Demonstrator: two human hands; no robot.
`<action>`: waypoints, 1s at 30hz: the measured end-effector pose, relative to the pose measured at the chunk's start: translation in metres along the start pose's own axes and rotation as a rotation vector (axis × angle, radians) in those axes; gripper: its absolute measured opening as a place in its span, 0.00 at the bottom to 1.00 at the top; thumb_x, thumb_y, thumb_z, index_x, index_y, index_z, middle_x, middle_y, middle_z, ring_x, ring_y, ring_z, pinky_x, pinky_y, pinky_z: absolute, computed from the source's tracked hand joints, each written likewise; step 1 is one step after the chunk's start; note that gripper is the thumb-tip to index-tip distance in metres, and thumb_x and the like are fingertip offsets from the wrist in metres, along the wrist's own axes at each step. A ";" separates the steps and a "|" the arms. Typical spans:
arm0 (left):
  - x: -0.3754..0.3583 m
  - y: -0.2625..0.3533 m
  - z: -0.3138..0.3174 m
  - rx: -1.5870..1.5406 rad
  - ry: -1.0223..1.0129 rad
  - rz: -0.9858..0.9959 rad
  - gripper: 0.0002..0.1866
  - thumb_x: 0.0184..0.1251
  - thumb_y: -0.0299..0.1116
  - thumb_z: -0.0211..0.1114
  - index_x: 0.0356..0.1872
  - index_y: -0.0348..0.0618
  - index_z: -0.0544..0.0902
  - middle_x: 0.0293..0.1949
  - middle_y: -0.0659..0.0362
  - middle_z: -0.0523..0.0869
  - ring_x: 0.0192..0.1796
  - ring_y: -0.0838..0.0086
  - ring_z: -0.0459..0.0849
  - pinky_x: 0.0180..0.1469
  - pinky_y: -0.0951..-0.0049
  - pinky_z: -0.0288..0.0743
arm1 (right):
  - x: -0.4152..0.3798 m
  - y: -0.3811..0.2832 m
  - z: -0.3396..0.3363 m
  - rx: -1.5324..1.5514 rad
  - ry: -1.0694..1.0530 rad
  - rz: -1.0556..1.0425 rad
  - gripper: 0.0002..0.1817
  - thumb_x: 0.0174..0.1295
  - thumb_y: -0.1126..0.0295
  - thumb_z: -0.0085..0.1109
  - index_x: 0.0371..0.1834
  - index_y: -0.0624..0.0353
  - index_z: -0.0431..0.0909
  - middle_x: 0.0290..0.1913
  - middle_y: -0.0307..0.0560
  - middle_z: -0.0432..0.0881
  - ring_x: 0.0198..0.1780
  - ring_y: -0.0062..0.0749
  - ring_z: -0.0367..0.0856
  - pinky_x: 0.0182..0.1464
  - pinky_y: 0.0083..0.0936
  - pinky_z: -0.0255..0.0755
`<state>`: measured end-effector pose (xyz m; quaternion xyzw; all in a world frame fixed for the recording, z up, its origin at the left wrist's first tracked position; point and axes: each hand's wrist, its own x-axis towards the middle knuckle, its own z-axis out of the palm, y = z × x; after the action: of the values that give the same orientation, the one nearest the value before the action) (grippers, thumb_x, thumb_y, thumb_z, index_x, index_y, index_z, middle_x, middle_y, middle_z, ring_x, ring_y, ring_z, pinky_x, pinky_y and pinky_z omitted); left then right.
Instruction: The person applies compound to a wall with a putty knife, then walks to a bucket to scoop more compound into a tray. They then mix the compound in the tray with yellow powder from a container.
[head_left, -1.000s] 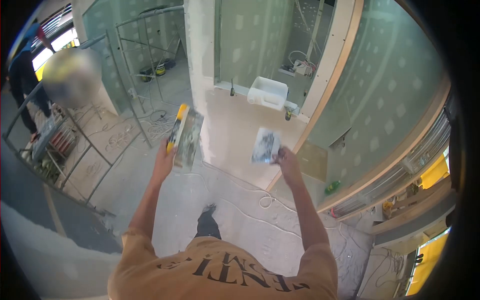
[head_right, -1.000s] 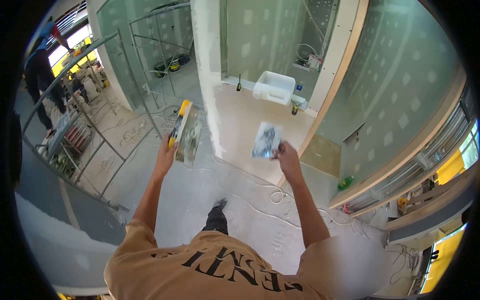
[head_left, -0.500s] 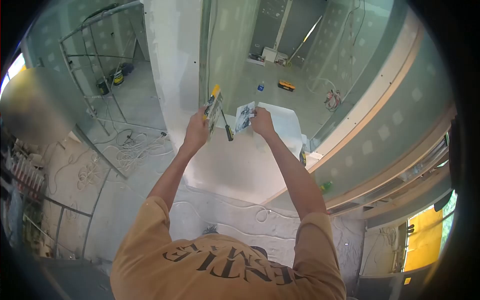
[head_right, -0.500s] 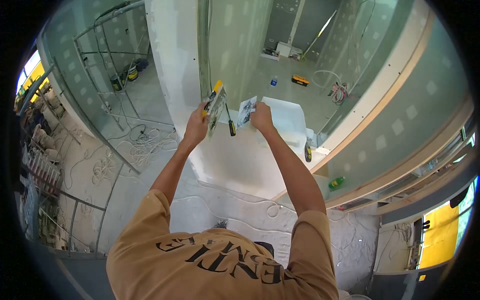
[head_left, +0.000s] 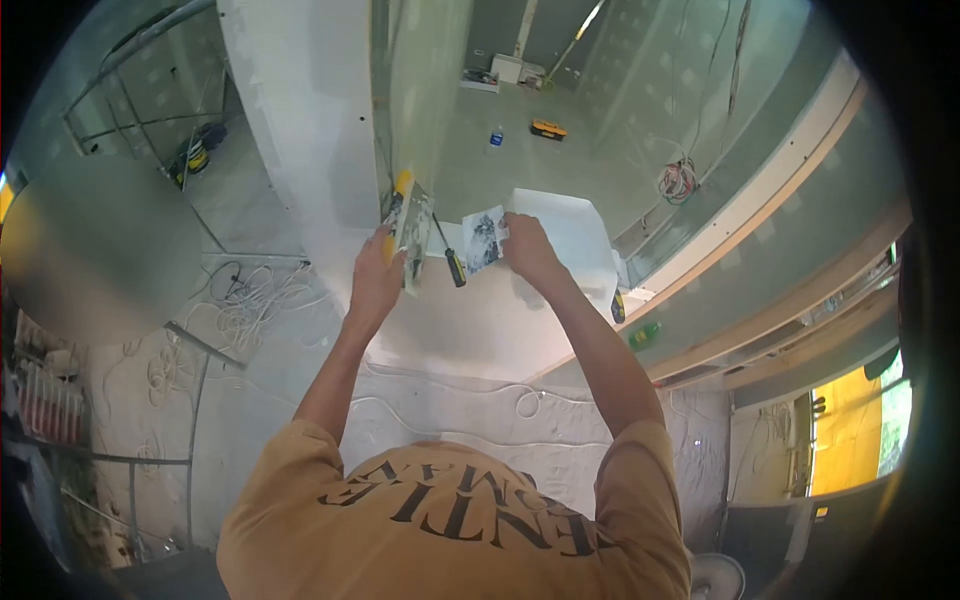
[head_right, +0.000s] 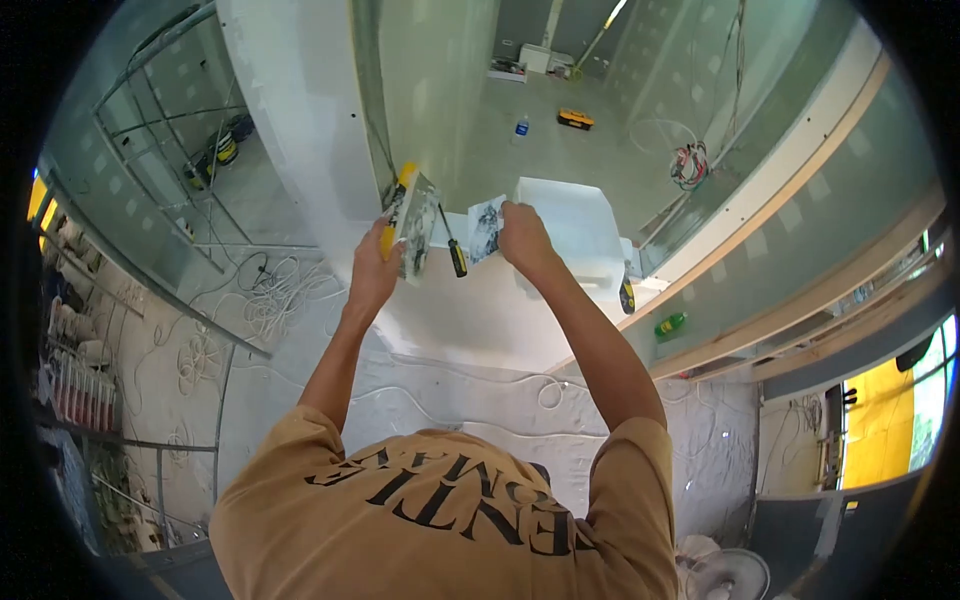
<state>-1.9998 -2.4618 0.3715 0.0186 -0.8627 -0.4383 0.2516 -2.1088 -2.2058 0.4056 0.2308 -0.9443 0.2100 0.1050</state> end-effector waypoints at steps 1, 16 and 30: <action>-0.003 -0.004 -0.002 -0.022 -0.013 -0.005 0.27 0.69 0.28 0.62 0.67 0.32 0.70 0.56 0.34 0.79 0.60 0.41 0.77 0.64 0.53 0.70 | -0.008 -0.001 -0.010 -0.007 0.086 -0.098 0.14 0.56 0.82 0.60 0.47 0.68 0.81 0.47 0.62 0.86 0.48 0.56 0.86 0.51 0.40 0.79; -0.058 0.023 -0.013 0.036 0.110 0.264 0.29 0.64 0.22 0.64 0.67 0.33 0.68 0.64 0.44 0.76 0.64 0.56 0.74 0.70 0.58 0.61 | -0.182 0.161 -0.060 0.010 0.306 0.624 0.27 0.53 0.70 0.73 0.55 0.63 0.72 0.48 0.64 0.80 0.54 0.58 0.80 0.53 0.46 0.75; -0.228 -0.045 0.141 -0.348 -0.905 0.216 0.24 0.68 0.25 0.62 0.65 0.36 0.70 0.54 0.48 0.77 0.54 0.57 0.78 0.59 0.63 0.72 | -0.209 0.143 -0.084 -0.708 0.373 0.430 0.26 0.64 0.74 0.53 0.67 0.52 0.68 0.57 0.54 0.75 0.58 0.44 0.79 0.55 0.38 0.76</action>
<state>-1.8732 -2.3261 0.1730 -0.3052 -0.7965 -0.5113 -0.1046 -1.9868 -1.9710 0.3691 -0.0625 -0.9494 -0.0706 0.2996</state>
